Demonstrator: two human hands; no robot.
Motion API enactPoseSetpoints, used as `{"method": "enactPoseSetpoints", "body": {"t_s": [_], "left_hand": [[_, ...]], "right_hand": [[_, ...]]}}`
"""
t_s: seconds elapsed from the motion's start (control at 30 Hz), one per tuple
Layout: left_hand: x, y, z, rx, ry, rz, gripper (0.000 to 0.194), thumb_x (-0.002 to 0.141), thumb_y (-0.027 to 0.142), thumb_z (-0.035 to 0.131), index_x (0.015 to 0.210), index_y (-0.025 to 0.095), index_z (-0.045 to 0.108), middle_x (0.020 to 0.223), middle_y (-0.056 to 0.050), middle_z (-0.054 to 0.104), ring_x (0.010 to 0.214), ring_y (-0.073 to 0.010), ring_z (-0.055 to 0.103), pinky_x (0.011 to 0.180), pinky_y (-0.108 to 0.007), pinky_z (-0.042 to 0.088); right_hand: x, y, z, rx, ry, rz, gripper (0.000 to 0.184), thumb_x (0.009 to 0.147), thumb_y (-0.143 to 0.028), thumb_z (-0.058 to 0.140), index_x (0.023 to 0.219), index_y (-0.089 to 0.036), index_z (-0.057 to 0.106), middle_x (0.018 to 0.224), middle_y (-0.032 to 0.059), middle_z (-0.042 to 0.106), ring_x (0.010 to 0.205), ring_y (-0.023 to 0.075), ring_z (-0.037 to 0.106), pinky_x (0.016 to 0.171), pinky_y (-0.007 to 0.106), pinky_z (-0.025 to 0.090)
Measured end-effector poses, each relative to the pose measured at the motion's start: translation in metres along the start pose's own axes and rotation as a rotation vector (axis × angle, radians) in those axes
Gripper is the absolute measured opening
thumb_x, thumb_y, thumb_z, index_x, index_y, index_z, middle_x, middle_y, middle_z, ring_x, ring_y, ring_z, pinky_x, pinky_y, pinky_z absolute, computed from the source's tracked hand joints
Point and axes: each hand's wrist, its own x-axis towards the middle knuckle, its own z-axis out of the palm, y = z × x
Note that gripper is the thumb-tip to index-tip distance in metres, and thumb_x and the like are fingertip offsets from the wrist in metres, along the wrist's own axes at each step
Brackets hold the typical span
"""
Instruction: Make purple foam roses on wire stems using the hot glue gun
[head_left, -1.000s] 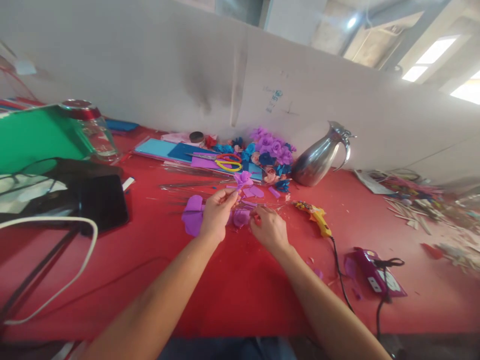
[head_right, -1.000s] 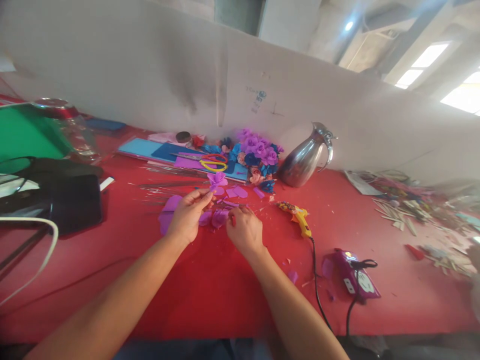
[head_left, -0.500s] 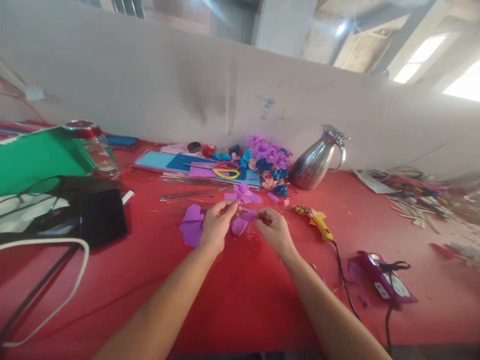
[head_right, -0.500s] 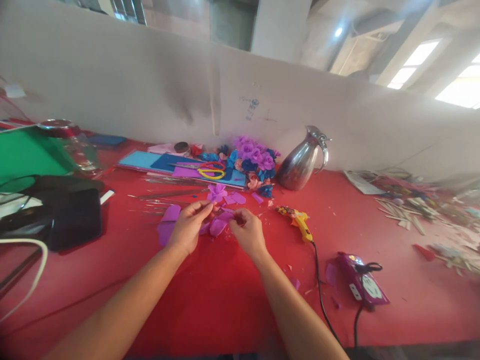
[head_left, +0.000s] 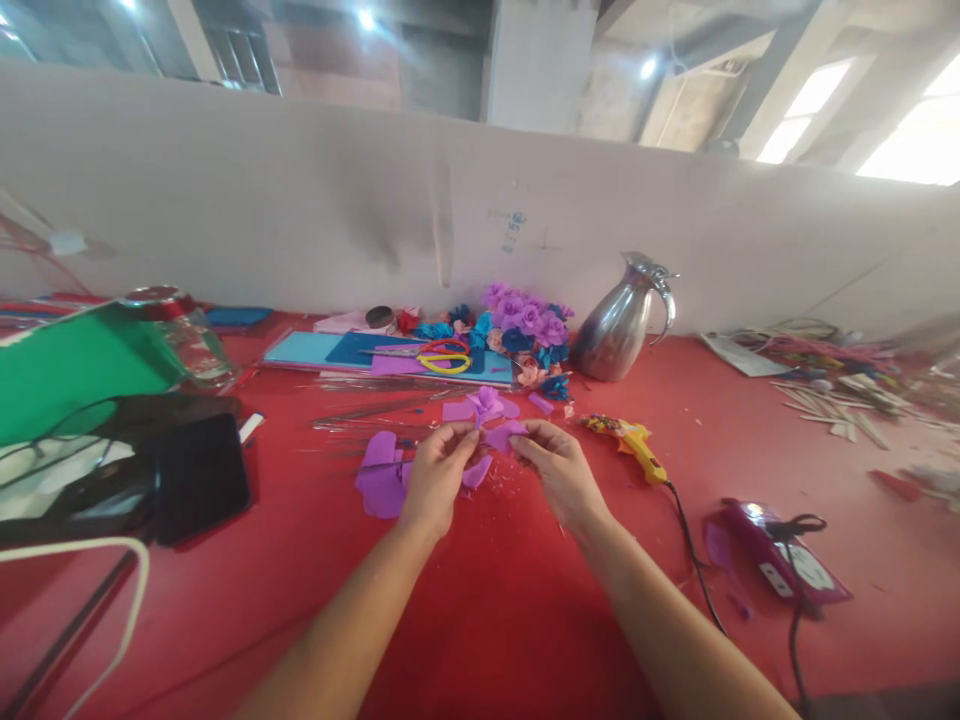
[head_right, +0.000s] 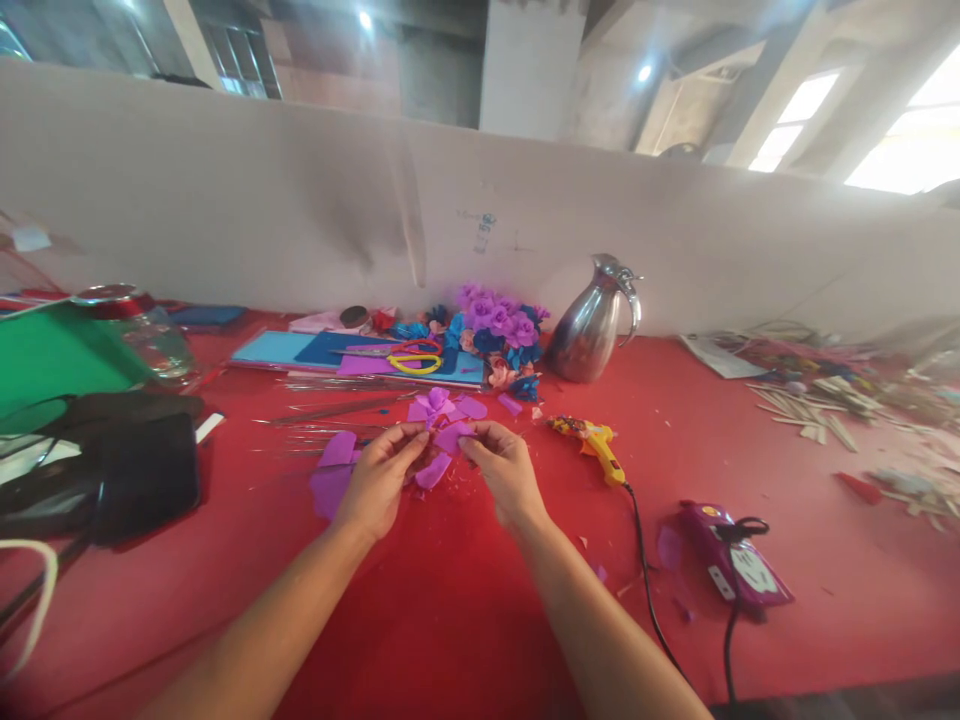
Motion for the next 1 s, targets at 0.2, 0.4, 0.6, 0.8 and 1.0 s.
{"method": "enactPoseSetpoints", "body": {"t_s": [0.2,0.4,0.6,0.8,1.0], "left_hand": [[0.001,-0.001,-0.001,0.067,-0.003,0.061,0.026,0.064,0.033,0.076,0.08,0.016,0.065,0.07,0.002,0.06,0.058,-0.0073,0.048,0.055,-0.019,0.037],[-0.006,-0.002,0.002,0.166,-0.075,0.124,0.022,0.072,0.035,0.07,0.082,0.017,0.064,0.069,0.002,0.058,0.06,-0.009,0.045,0.057,-0.021,0.035],[-0.015,0.0,0.006,0.256,-0.148,0.203,0.012,0.078,0.03,0.062,0.074,0.018,0.061,0.064,0.003,0.051,0.062,-0.0115,0.044,0.059,-0.022,0.034],[-0.015,0.001,0.007,0.264,-0.198,0.184,0.009,0.076,0.025,0.062,0.082,0.019,0.062,0.078,0.0,0.061,0.077,-0.0151,0.054,0.07,-0.024,0.04],[-0.017,0.001,0.007,0.205,-0.191,0.176,0.012,0.076,0.026,0.063,0.085,0.019,0.064,0.08,-0.001,0.062,0.08,-0.0152,0.056,0.071,-0.024,0.04]], "right_hand": [[-0.005,-0.004,0.004,0.086,-0.047,0.031,0.02,0.06,-0.031,0.076,0.073,-0.017,0.07,0.062,-0.0009,0.064,0.052,0.0088,0.05,0.052,0.022,0.041],[-0.012,-0.001,0.013,-0.077,0.018,-0.192,0.015,0.068,-0.03,0.074,0.076,-0.019,0.07,0.063,-0.0012,0.065,0.056,0.0113,0.055,0.054,0.024,0.043],[-0.017,0.003,0.015,-0.43,0.135,-0.478,0.005,0.077,-0.026,0.068,0.076,-0.021,0.069,0.07,0.0002,0.066,0.059,0.012,0.055,0.056,0.024,0.044],[-0.017,0.003,0.011,-0.542,0.182,-0.571,0.005,0.08,-0.021,0.063,0.078,-0.021,0.068,0.07,0.0001,0.064,0.058,0.012,0.054,0.055,0.024,0.044],[-0.019,0.0,0.013,-0.57,0.219,-0.604,0.006,0.081,-0.023,0.062,0.077,-0.021,0.066,0.07,0.0004,0.064,0.057,0.0121,0.053,0.054,0.025,0.044]]}}
